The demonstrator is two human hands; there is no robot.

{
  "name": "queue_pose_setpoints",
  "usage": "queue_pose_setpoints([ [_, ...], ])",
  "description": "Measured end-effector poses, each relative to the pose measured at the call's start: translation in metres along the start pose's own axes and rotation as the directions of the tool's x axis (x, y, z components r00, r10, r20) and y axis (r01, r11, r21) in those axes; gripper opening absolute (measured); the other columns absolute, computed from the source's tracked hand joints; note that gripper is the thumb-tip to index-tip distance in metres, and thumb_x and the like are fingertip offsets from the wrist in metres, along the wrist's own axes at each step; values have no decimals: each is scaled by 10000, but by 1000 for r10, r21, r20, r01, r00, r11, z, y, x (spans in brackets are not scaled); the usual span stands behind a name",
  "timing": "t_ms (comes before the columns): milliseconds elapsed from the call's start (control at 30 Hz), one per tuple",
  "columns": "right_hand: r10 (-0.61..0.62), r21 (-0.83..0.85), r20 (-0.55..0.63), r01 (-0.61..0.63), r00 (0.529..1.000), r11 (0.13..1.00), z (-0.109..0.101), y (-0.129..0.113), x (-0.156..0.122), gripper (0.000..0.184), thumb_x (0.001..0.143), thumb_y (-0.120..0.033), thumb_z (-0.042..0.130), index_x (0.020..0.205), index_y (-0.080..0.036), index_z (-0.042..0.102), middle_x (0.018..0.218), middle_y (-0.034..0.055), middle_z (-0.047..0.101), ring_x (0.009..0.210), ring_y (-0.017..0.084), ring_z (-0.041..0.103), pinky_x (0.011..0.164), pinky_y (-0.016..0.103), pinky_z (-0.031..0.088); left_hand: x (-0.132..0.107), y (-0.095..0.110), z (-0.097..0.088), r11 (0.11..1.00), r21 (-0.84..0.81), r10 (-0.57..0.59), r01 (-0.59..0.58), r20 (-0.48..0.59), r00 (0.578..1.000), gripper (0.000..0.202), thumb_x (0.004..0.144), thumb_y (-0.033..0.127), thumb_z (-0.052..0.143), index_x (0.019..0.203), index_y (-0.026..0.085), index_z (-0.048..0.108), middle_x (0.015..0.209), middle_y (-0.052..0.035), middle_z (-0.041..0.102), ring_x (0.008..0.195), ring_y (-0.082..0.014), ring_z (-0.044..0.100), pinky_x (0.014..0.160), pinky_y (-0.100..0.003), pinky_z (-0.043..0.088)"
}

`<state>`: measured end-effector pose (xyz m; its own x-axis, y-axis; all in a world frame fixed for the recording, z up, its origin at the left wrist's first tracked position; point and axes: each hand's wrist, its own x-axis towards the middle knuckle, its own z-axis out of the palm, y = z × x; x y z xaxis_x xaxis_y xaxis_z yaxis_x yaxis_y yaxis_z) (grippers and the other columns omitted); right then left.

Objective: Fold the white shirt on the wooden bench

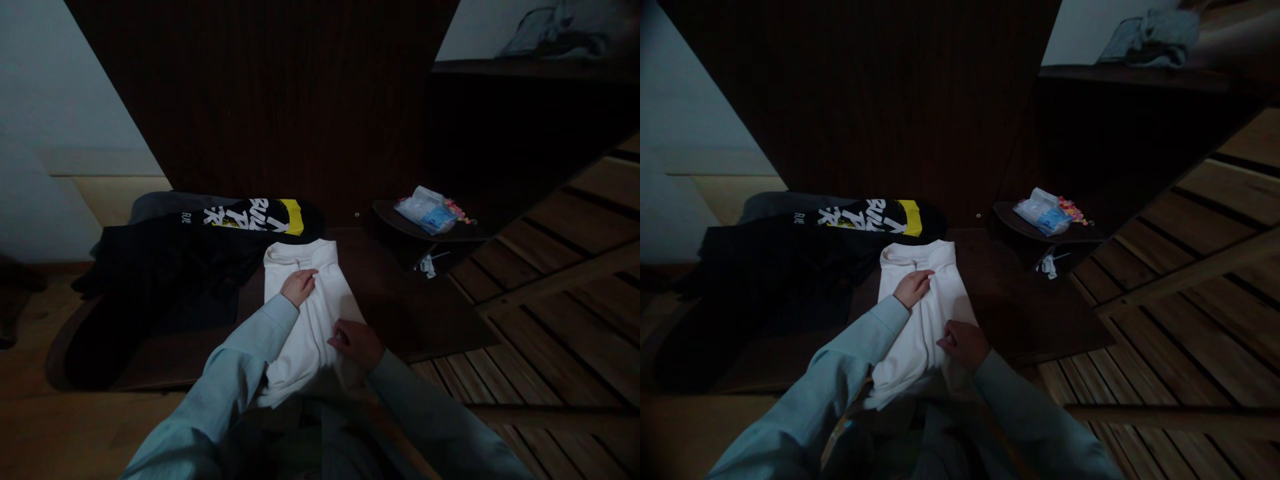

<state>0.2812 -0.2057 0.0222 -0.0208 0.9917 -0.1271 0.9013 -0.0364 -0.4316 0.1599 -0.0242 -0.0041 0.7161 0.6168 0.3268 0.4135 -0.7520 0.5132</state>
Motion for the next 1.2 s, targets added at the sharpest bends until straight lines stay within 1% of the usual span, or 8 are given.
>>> queue_pose_setpoints([
  [100, 55, -93, -32, -58, 998, 994, 5, -8, 4, 262, 759, -436, 499, 783, -176, 520, 718, 13, 592, 664, 131, 520, 597, 233, 302, 0, -1, 0, 1000, -10, -6, 6, -2, 1000, 304, 814, 204, 380, 1068, 163, 542, 1010, -73, 623, 942, -176, 565, 872, -324, 427],
  [267, 129, -186, -16, -130, 992, 974, 3, -16, 12, 102, 769, -262, 462, 732, -187, 520, 694, 5, 599, 613, 113, 506, 541, 243, 230, 0, -1, 1, 1000, -21, -12, 12, -8, 1000, 306, 813, 198, 386, 1080, 162, 531, 996, -69, 623, 939, -173, 563, 873, -323, 425],
  [400, 84, -181, -42, -90, 996, 979, 1, -18, 15, 91, 753, -236, 452, 713, -186, 517, 668, -2, 589, 590, 105, 484, 528, 246, 202, -1, 0, 1, 1000, -14, 3, -3, -7, 1000, 313, 821, 202, 383, 1098, 137, 515, 993, -89, 612, 950, -182, 551, 874, -327, 423],
  [533, 36, -202, -24, -41, 999, 979, 5, -18, 16, 92, 748, -233, 458, 707, -182, 523, 688, 7, 594, 604, 108, 484, 534, 245, 201, -1, 0, 1, 1000, -8, 30, -30, -38, 999, 284, 831, 253, 399, 1053, 138, 532, 989, -99, 594, 979, -191, 525, 878, -337, 421],
  [700, 35, -213, -45, -44, 998, 976, 10, -18, 16, 135, 778, -259, 440, 712, -179, 526, 696, 12, 598, 617, 110, 493, 543, 247, 209, 0, -5, 3, 997, 22, 70, -69, -45, 996, 272, 803, 274, 460, 1039, 159, 532, 1006, -95, 570, 1000, -212, 496, 882, -375, 415],
  [800, 36, -211, -44, -45, 998, 977, 10, -18, 16, 133, 776, -260, 443, 709, -180, 525, 687, 10, 595, 606, 108, 486, 537, 246, 205, 0, -7, 4, 997, 30, 69, -68, -32, 997, 299, 778, 266, 493, 1047, 141, 529, 1018, -113, 560, 1001, -225, 488, 891, -388, 409],
  [1067, 80, -190, -40, -86, 996, 978, 5, -15, 16, 104, 724, -247, 484, 645, -183, 504, 642, -1, 590, 564, 101, 465, 511, 251, 172, -1, -8, 3, 997, 16, 73, -72, -37, 997, 331, 760, 257, 504, 1062, 125, 517, 1027, -126, 547, 1016, -233, 473, 902, -391, 399],
  [1200, 69, -199, -27, -73, 997, 977, 5, -17, 16, 113, 740, -257, 471, 662, -183, 507, 657, 5, 596, 577, 107, 474, 513, 257, 169, -1, -9, 4, 996, 20, 82, -82, -35, 996, 333, 760, 261, 499, 1062, 123, 516, 1017, -124, 551, 1000, -232, 476, 897, -388, 402],
])
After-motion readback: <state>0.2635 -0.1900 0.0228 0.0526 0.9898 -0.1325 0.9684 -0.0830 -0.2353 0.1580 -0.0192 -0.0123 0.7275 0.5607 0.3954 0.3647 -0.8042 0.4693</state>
